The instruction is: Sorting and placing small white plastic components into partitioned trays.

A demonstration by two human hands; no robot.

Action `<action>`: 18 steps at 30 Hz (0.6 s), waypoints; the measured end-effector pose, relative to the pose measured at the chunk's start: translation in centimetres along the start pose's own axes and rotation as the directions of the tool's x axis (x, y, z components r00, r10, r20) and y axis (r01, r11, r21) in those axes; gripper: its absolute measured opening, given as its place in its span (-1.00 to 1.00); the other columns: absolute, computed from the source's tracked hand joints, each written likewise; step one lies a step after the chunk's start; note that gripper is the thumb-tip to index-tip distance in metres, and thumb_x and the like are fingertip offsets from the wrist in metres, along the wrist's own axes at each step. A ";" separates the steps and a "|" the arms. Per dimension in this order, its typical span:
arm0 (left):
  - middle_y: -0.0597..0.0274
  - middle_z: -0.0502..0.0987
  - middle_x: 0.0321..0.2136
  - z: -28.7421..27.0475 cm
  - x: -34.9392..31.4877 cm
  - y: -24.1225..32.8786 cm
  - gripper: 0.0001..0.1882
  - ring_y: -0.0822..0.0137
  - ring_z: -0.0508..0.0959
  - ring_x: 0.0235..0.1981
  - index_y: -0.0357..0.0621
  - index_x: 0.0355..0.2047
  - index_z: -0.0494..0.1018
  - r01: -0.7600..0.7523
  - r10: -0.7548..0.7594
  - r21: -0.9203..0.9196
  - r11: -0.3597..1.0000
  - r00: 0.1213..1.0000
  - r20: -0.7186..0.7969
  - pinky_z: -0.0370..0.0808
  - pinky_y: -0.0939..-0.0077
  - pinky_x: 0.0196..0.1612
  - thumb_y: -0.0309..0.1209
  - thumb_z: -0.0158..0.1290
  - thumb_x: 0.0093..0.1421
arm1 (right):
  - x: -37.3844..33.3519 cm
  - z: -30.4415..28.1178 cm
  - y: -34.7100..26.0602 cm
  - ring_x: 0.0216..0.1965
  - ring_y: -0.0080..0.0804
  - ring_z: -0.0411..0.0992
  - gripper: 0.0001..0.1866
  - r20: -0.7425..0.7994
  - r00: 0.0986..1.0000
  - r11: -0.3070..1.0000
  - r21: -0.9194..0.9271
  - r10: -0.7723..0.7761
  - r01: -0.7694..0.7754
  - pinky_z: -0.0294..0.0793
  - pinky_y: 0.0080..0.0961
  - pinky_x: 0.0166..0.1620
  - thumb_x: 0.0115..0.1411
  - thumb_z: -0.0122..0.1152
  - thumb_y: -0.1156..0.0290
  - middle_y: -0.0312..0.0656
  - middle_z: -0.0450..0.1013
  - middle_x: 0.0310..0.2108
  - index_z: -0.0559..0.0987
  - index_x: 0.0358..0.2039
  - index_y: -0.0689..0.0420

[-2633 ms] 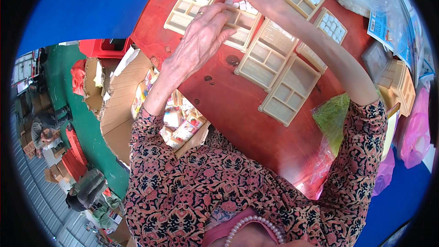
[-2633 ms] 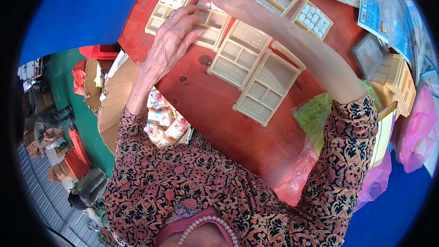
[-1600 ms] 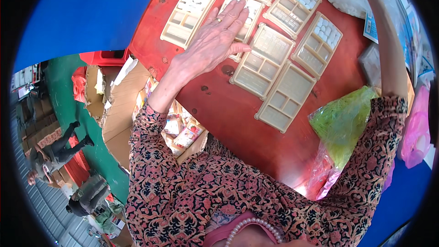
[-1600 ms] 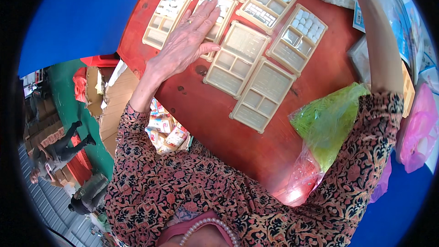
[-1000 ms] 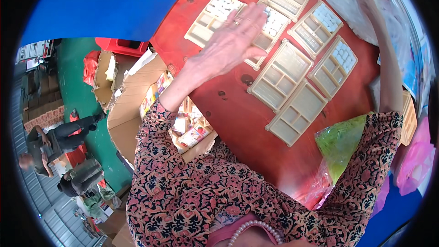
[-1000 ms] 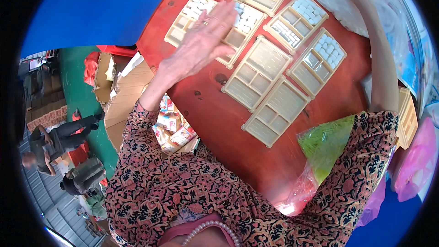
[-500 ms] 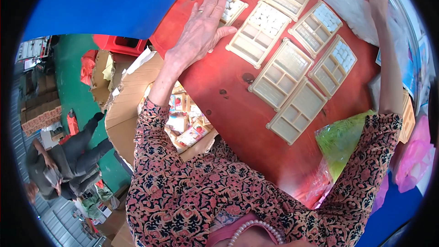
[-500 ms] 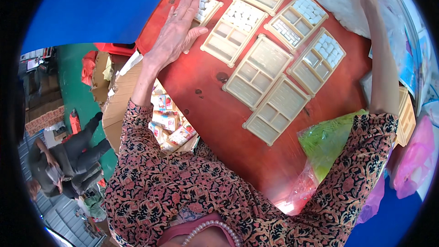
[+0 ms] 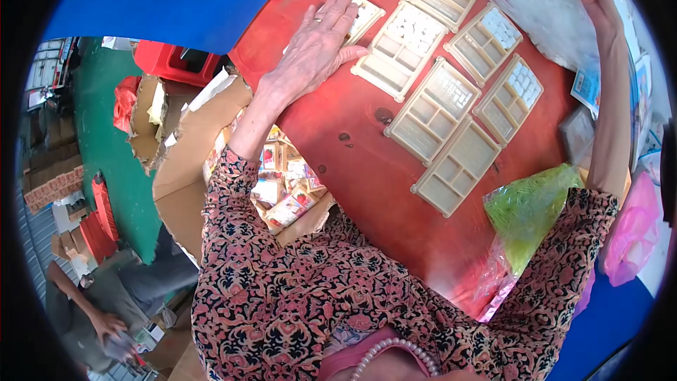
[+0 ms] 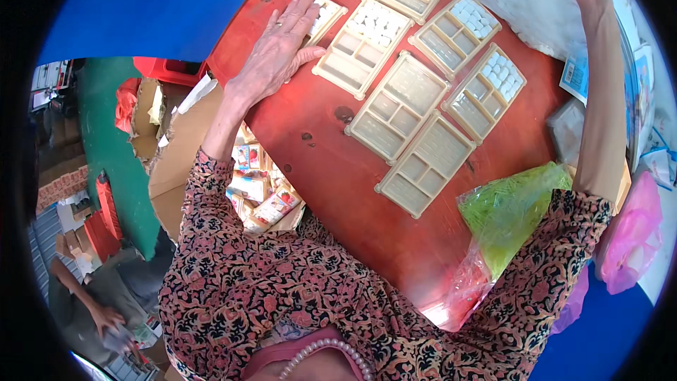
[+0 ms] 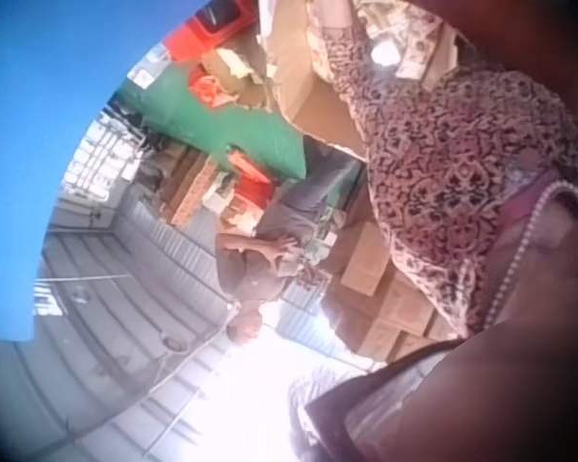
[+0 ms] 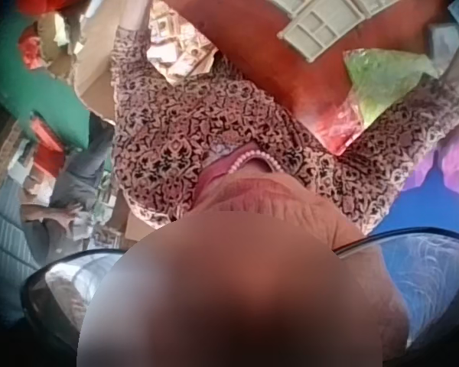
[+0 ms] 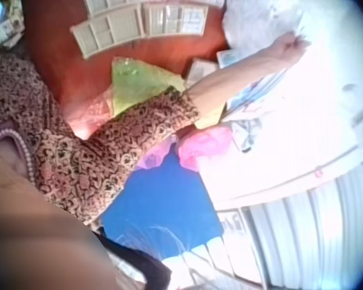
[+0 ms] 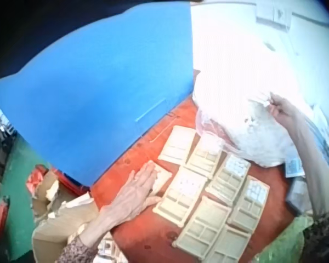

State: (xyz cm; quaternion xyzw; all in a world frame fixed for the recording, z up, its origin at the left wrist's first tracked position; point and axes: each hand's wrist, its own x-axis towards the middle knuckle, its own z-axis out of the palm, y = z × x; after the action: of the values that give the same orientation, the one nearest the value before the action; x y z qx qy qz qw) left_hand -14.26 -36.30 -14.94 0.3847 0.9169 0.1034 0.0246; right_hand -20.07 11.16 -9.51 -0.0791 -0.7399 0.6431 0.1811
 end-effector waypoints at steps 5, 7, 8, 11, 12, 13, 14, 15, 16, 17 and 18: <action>0.03 -0.02 0.35 0.0 -0.7 -0.2 -0.26 0.07 -0.04 0.37 -0.18 0.28 0.10 -0.021 0.021 -0.054 0.998 1.000 -0.011 -0.06 0.08 0.37 0.03 -0.08 0.23 | -4.8 5.7 -5.0 -0.39 -0.54 0.31 -0.84 0.312 0.949 0.865 0.462 0.050 -0.197 0.37 -0.68 -0.38 0.24 0.03 0.47 -0.23 0.35 -0.37 0.44 -0.23 0.31; 0.04 0.00 0.34 0.1 -0.6 -0.2 -0.28 0.06 -0.03 0.37 -0.18 0.27 0.12 -0.036 0.034 -0.096 0.995 0.999 -0.019 -0.07 0.08 0.37 0.02 -0.08 0.23 | -7.9 9.5 -7.9 -0.35 -0.49 0.49 -0.85 0.558 0.830 0.707 0.579 0.019 -0.406 0.56 -0.59 -0.22 0.23 0.10 0.49 -0.16 0.49 -0.35 0.47 -0.21 0.26; 0.04 0.01 0.34 0.3 -0.3 -0.1 -0.29 0.06 -0.01 0.36 -0.18 0.25 0.15 -0.047 0.044 -0.122 0.991 0.999 -0.021 -0.07 0.08 0.37 0.02 -0.08 0.23 | -8.4 10.6 -7.1 -0.40 -0.47 0.49 -0.86 0.507 0.861 0.770 0.536 0.035 -0.347 0.56 -0.60 -0.30 0.21 0.13 0.51 -0.18 0.49 -0.38 0.48 -0.23 0.26; -0.05 0.04 0.31 -0.2 -1.4 -0.2 -0.33 -0.03 0.05 0.33 -0.24 0.19 0.19 -0.038 0.032 -0.134 0.990 0.998 -0.046 -0.04 0.01 0.35 0.00 -0.08 0.24 | -10.7 17.5 -5.1 -0.49 -0.61 0.48 -0.92 0.635 0.747 0.758 0.384 0.197 -0.527 0.50 -0.66 -0.40 0.19 0.19 0.48 -0.33 0.52 -0.44 0.54 -0.28 0.14; -0.14 0.06 0.29 0.0 0.3 0.7 -0.35 -0.10 0.09 0.30 -0.30 0.15 0.21 -0.116 0.105 -0.160 0.980 0.992 -0.076 -0.01 -0.05 0.34 -0.02 -0.07 0.25 | -8.7 19.1 0.8 -0.49 -0.62 0.47 -0.93 0.687 0.483 0.474 0.726 -0.543 -0.499 0.49 -0.68 -0.40 0.20 0.18 0.47 -0.32 0.52 -0.43 0.55 -0.29 0.15; -0.14 0.06 0.29 -0.1 -0.5 0.2 -0.35 -0.10 0.09 0.30 -0.30 0.15 0.21 -0.085 0.075 -0.155 0.984 0.995 -0.071 -0.01 -0.05 0.34 -0.02 -0.07 0.25 | -9.6 21.0 0.8 -0.49 -0.62 0.47 -0.93 0.693 0.467 0.461 0.718 -0.550 -0.521 0.49 -0.68 -0.40 0.20 0.18 0.47 -0.32 0.52 -0.43 0.55 -0.29 0.15; -0.14 0.07 0.28 -0.1 -0.8 0.1 -0.35 -0.11 0.10 0.30 -0.30 0.15 0.21 -0.072 0.062 -0.151 0.986 0.996 -0.070 0.00 -0.05 0.33 -0.02 -0.07 0.25 | -11.0 21.8 0.2 -0.50 -0.64 0.45 -0.93 0.792 0.580 0.742 0.503 -0.192 -0.442 0.46 -0.69 -0.42 0.21 0.17 0.46 -0.33 0.51 -0.44 0.55 -0.29 0.14; -0.15 0.08 0.28 -0.1 -0.8 0.1 -0.35 -0.11 0.10 0.30 -0.30 0.15 0.21 -0.071 0.061 -0.147 0.987 0.996 -0.071 0.00 -0.06 0.33 -0.02 -0.07 0.25 | -11.9 22.2 -0.2 -0.51 -0.66 0.44 -0.93 0.698 0.695 0.900 0.177 0.170 -0.398 0.44 -0.71 -0.43 0.21 0.17 0.46 -0.35 0.50 -0.45 0.55 -0.29 0.14; -0.15 0.08 0.28 -0.2 -0.8 0.1 -0.35 -0.11 0.10 0.30 -0.30 0.15 0.21 -0.070 0.060 -0.148 0.986 0.996 -0.071 0.00 -0.06 0.33 -0.02 -0.07 0.25 | -12.0 22.9 0.4 -0.51 -0.66 0.44 -0.93 0.699 0.694 0.900 0.175 0.171 -0.398 0.44 -0.71 -0.43 0.21 0.17 0.46 -0.35 0.50 -0.45 0.55 -0.29 0.14; -0.15 0.09 0.27 -0.3 -0.8 0.2 -0.35 -0.11 0.10 0.30 -0.30 0.15 0.22 -0.072 0.060 -0.151 0.986 0.995 -0.083 0.01 -0.07 0.33 -0.02 -0.07 0.25 | -12.1 23.7 1.4 -0.51 -0.68 0.42 -0.94 0.679 0.717 0.912 0.180 0.155 -0.368 0.41 -0.73 -0.44 0.21 0.16 0.46 -0.36 0.49 -0.47 0.54 -0.30 0.13; -0.16 0.09 0.27 -0.3 -0.9 0.2 -0.36 -0.11 0.10 0.30 -0.30 0.15 0.22 -0.074 0.060 -0.156 0.985 0.994 -0.095 0.01 -0.07 0.32 -0.03 -0.07 0.25 | -12.3 24.4 1.8 -0.52 -0.69 0.40 -0.94 0.658 0.740 0.923 0.183 0.140 -0.338 0.38 -0.74 -0.45 0.21 0.16 0.45 -0.38 0.48 -0.48 0.53 -0.31 0.12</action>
State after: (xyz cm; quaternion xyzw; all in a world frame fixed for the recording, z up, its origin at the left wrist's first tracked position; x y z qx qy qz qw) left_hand -13.52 -36.80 -14.63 0.4071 0.8924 0.1942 0.0105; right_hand -17.98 -15.31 -15.97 0.0739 -0.6375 0.7512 -0.1540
